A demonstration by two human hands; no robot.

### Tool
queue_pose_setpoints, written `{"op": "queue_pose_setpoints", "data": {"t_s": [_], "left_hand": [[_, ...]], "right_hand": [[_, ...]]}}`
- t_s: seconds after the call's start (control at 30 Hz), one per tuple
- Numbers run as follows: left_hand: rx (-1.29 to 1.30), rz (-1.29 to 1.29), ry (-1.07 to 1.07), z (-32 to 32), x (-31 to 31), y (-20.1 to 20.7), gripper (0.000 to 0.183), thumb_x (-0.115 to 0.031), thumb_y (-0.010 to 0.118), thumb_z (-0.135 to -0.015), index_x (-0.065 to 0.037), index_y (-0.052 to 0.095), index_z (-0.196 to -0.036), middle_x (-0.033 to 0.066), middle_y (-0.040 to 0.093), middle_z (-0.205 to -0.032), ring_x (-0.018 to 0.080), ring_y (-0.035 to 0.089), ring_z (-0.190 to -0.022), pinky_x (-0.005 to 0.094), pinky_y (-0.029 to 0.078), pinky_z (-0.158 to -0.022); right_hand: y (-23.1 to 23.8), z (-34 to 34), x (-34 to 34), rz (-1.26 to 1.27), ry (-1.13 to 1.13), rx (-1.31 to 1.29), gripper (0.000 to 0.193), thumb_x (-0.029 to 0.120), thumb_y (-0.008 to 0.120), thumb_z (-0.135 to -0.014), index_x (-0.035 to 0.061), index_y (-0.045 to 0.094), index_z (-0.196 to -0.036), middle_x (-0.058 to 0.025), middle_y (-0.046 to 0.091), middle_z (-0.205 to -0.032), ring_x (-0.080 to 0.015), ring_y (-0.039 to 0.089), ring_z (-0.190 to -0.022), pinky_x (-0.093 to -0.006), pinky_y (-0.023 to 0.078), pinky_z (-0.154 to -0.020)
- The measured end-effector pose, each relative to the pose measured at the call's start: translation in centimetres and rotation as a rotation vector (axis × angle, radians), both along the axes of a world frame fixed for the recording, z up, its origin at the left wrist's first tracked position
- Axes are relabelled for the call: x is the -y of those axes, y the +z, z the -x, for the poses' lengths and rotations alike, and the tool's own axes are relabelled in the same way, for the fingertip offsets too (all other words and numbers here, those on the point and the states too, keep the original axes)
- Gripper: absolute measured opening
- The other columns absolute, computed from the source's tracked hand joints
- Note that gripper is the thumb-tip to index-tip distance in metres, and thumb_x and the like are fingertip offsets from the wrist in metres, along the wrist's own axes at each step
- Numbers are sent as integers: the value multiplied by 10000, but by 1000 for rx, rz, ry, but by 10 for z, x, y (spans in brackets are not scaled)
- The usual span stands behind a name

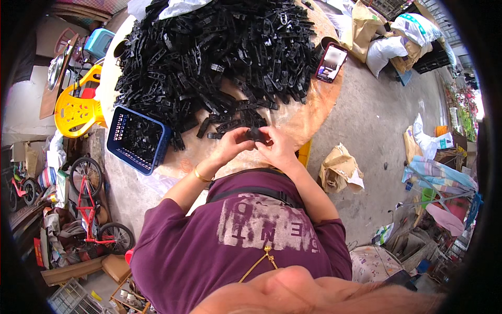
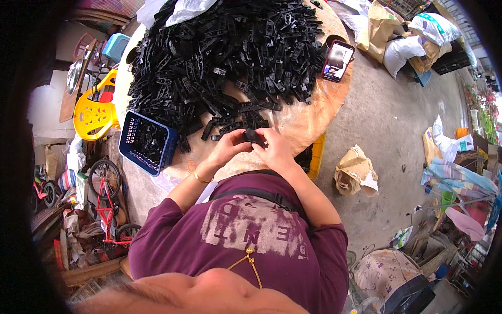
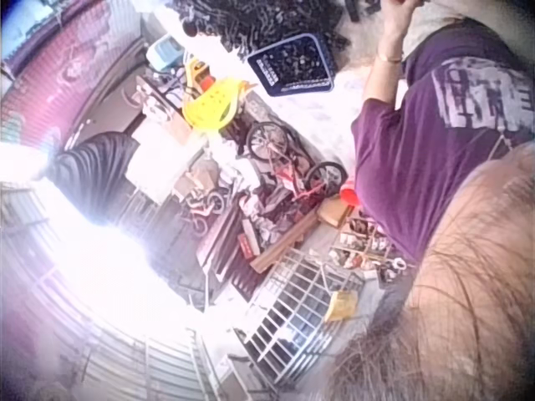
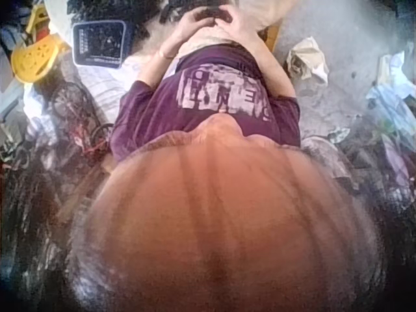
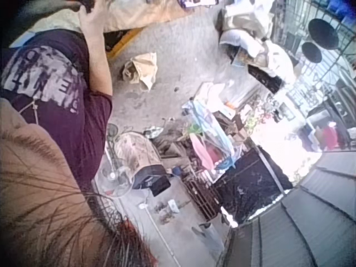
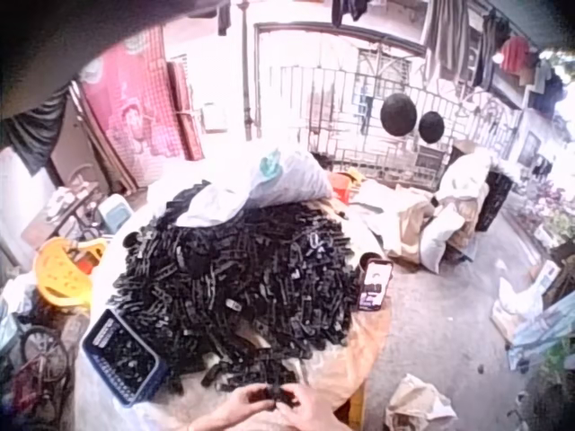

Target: The person picks up black plastic components from a pile on the table and fits them together by hand, assembling multiple pieces.

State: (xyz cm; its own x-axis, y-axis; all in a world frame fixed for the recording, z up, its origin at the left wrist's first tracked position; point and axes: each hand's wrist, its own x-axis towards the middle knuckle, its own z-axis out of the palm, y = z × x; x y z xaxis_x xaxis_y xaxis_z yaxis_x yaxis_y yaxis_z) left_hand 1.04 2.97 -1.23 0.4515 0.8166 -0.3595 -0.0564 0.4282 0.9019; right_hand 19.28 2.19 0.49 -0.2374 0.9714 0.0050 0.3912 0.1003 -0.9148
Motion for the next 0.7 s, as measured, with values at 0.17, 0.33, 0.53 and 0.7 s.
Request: {"op": "queue_pose_setpoints", "data": {"t_s": [0.17, 0.33, 0.53, 0.7], "left_hand": [[-3, 17, 86, -3, 3, 7, 270, -18, 586, -787, 10, 526, -1049, 37, 597, -876, 102, 582, -775, 228, 479, -702], [-99, -56, 92, -2, 2, 4, 297, -2, 593, -785, 8, 509, -1070, 48, 582, -919, 113, 587, -812, 247, 501, -733], [-365, -250, 10, 1, 2, -1, 276, 6, 592, -764, -12, 552, -1036, 13, 598, -853, 69, 567, -743, 213, 479, -688], [-281, -197, 91, -4, 8, 5, 306, -17, 601, -767, 0, 539, -1066, 30, 597, -884, 77, 563, -763, 220, 478, -702]], "right_hand": [[20, -4, 1, -119, 106, 124, 312, 98, 642, -693, 19, 568, -986, -119, 575, -920, -273, 582, -770, -337, 484, -639], [14, -7, 2, -296, 113, 174, 308, 105, 650, -677, 25, 581, -966, -109, 600, -893, -277, 568, -795, -344, 472, -681], [12, -4, 4, -426, 163, 233, 340, 127, 651, -683, 24, 571, -997, -100, 602, -881, -256, 546, -765, -340, 465, -682], [15, 3, 5, -447, 165, 296, 353, 101, 642, -686, 18, 556, -1017, -93, 581, -883, -249, 526, -798, -334, 457, -699]]}}
